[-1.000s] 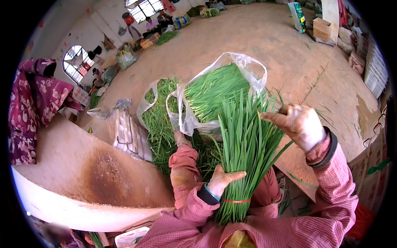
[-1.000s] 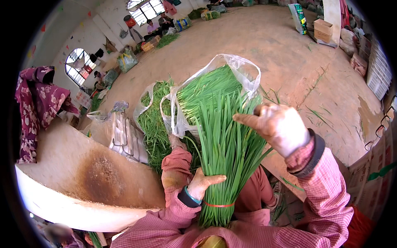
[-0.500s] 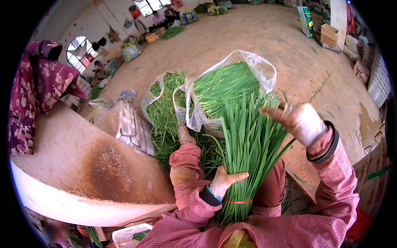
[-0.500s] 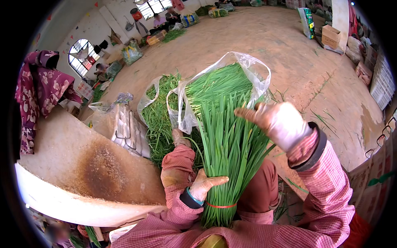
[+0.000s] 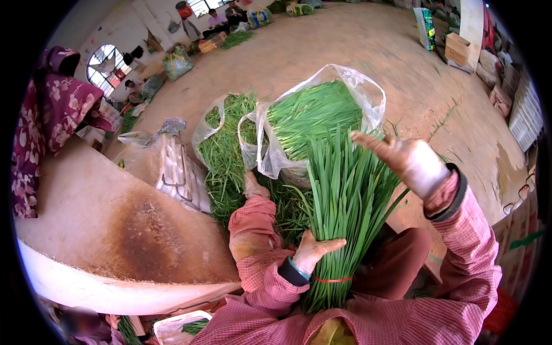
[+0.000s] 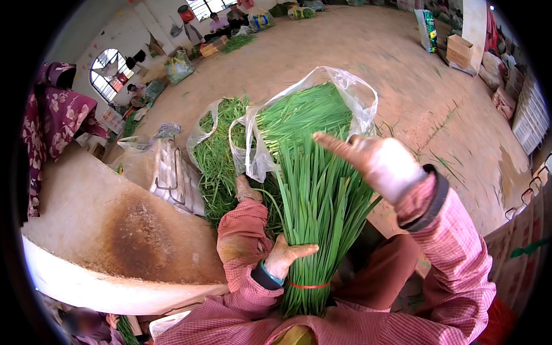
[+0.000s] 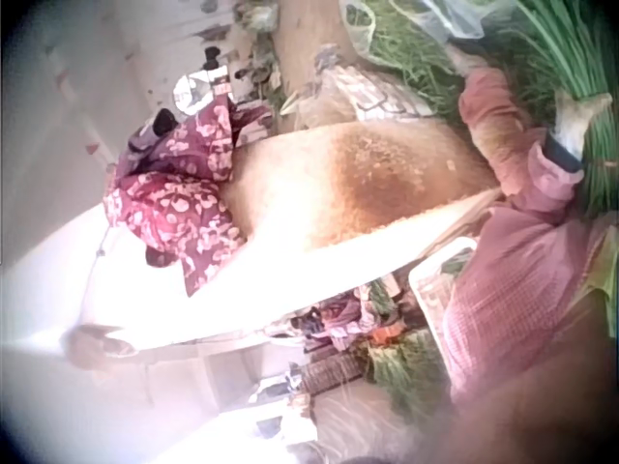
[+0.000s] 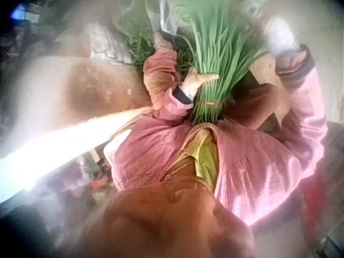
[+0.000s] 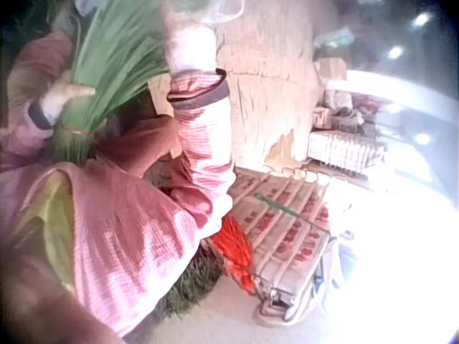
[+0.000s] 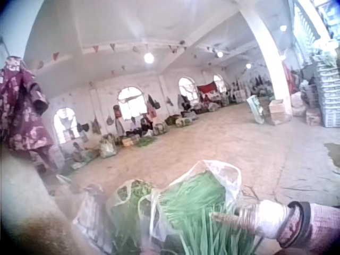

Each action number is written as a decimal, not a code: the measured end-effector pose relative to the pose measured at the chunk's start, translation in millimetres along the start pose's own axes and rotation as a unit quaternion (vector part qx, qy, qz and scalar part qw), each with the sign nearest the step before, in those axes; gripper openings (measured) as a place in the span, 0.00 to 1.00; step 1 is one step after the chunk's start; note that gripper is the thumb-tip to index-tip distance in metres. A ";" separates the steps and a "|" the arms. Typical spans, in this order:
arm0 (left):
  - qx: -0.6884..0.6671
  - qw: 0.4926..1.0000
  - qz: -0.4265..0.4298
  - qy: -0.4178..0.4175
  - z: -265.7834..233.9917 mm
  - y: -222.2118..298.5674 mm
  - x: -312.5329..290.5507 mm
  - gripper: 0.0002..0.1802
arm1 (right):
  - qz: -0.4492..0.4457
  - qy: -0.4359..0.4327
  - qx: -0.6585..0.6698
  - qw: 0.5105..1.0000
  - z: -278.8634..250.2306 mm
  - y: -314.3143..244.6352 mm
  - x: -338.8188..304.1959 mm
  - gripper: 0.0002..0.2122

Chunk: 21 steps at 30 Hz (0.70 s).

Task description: The person pulls a bunch of green chives from a pile by hand, aligns the stems on a wooden board, and ties them together with a red string before placing the bundle into a basket.

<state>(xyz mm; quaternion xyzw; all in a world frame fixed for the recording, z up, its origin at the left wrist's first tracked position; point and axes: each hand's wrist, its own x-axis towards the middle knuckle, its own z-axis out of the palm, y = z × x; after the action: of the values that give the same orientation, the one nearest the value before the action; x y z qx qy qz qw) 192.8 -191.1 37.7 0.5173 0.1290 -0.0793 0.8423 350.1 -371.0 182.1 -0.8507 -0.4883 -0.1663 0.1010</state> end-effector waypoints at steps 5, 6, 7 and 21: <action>-0.009 1.000 -0.013 -0.005 6.0 -2.4 1.0 0.21 | 0.041 0.104 0.122 0.986 46.5 36.8 1.5 0.06; 0.000 1.000 -0.004 -0.004 2.3 -1.8 0.4 0.20 | 0.116 0.123 0.184 0.968 34.7 36.7 8.9 0.06; 0.009 1.000 0.004 -0.003 -1.3 -0.8 0.9 0.20 | 0.190 0.140 0.244 0.941 17.4 34.6 13.1 0.06; -0.042 0.999 -0.027 -0.013 -33.1 -20.3 6.8 0.16 | 0.146 0.279 -0.016 0.949 23.0 11.6 8.0 0.24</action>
<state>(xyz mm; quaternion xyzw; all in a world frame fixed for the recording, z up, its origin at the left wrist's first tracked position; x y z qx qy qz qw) 189.4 -170.7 4.1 0.4771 0.1354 -0.1034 0.8622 368.2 -362.7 163.7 -0.8338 -0.3090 -0.3879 0.2427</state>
